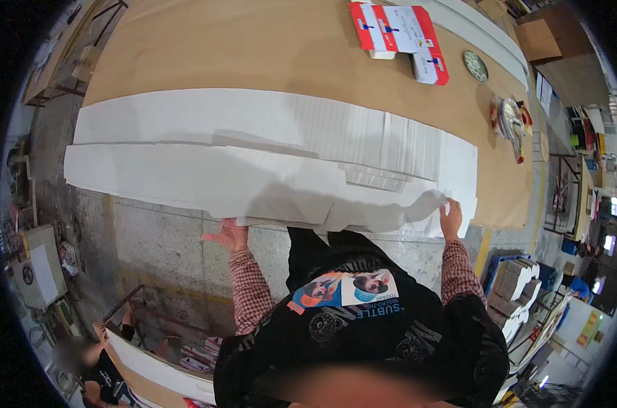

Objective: Inspecting and aligning a large stack of paper sheets on a table.

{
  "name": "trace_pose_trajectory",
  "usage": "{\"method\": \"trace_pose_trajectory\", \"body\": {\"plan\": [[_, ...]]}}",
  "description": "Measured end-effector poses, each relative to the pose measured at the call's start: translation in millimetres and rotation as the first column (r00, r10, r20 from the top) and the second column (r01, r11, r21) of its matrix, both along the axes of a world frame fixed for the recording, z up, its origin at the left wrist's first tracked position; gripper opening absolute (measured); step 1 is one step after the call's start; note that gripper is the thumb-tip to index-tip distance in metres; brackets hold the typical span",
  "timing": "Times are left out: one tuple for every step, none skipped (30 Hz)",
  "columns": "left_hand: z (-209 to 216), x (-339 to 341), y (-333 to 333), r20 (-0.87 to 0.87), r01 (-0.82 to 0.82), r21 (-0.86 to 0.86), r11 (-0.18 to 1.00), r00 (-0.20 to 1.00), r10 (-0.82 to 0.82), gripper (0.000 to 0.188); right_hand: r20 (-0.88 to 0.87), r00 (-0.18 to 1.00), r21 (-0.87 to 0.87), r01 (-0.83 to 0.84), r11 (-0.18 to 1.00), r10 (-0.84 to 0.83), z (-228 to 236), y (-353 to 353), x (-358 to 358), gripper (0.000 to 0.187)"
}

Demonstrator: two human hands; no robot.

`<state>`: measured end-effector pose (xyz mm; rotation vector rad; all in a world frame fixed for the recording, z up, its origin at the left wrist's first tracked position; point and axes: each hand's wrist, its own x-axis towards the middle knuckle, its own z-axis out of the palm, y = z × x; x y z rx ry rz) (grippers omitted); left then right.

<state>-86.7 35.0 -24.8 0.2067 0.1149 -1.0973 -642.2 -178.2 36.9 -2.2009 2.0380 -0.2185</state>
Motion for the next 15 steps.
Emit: {"method": "trace_pose_trajectory", "body": {"plan": [[5, -12, -7, 0.018, -0.079, 0.0, 0.997, 0.997, 0.079, 0.094, 0.068, 0.996, 0.002, -0.065, 0.998, 0.064, -2, 7, -4, 0.032], [-9, -21, -3, 0.027, -0.072, -0.01, 0.997, 0.997, 0.072, 0.094, 0.058, 0.994, -0.02, -0.088, 0.996, 0.089, -5, 7, -4, 0.032], [-38, -30, 13, -0.062, -0.013, -0.133, 0.991, 0.998, 0.005, 0.088, 0.055, 0.991, -0.035, -0.119, 0.992, 0.121, -7, 6, 7, 0.032], [-55, -36, 18, -0.145, 0.039, -0.265, 0.963, 0.986, -0.08, 0.082, 0.067, 0.991, -0.044, -0.116, 0.992, 0.119, -9, -1, 19, 0.032], [-48, -48, 8, -0.153, 0.067, -0.273, 0.96, 0.982, -0.112, 0.082, 0.089, 0.987, -0.025, -0.134, 0.991, 0.136, -8, -2, 15, 0.033], [-41, -57, -3, 0.068, 0.014, 0.199, 0.98, 0.997, -0.028, 0.07, 0.113, 0.982, -0.006, -0.154, 0.988, 0.154, -6, 0, 11, 0.034], [-22, -60, -14, 0.316, -0.156, 0.595, 0.788, 0.947, -0.051, 0.059, 0.112, 0.985, -0.012, -0.132, 0.991, 0.133, -4, 4, 9, 0.034], [-8, -64, -24, 0.322, -0.16, 0.589, 0.792, 0.945, -0.049, 0.059, 0.109, 0.982, -0.007, -0.155, 0.988, 0.155, -3, 3, 9, 0.034], [6, -65, -34, 0.421, -0.208, 0.692, 0.692, 0.894, -0.152, 0.049, 0.109, 0.977, 0.0, -0.186, 0.983, 0.185, -4, 1, 9, 0.035], [19, -68, -40, 0.494, -0.276, 0.77, 0.575, 0.828, -0.264, 0.039, 0.032, 0.985, 0.07, -0.173, 0.982, 0.171, -3, 2, 9, 0.038], [35, -75, -45, 0.503, -0.284, 0.764, 0.579, 0.825, -0.259, 0.039, 0.04, 0.984, 0.064, -0.176, 0.982, 0.173, -5, 5, 6, 0.038], [51, -85, -50, 0.596, -0.365, 0.72, 0.589, 0.76, -0.258, 0.041, 0.036, 0.982, 0.057, -0.187, 0.981, 0.186, -7, 7, 4, 0.04], [63, -93, -52, 0.684, -0.444, 0.667, 0.598, 0.684, -0.254, 0.043, 0.035, 0.979, 0.05, -0.201, 0.978, 0.199, -8, 8, 2, 0.041], [69, -101, -53, 0.693, -0.454, 0.659, 0.6, 0.677, -0.249, 0.043, 0.042, 0.98, 0.066, -0.196, 0.978, 0.194, -10, 8, 1, 0.044], [75, -110, -53, 0.774, -0.511, 0.591, 0.625, 0.578, -0.259, 0.043, 0.052, 0.979, 0.059, -0.198, 0.978, 0.195, -10, 7, -3, 0.044]]}}
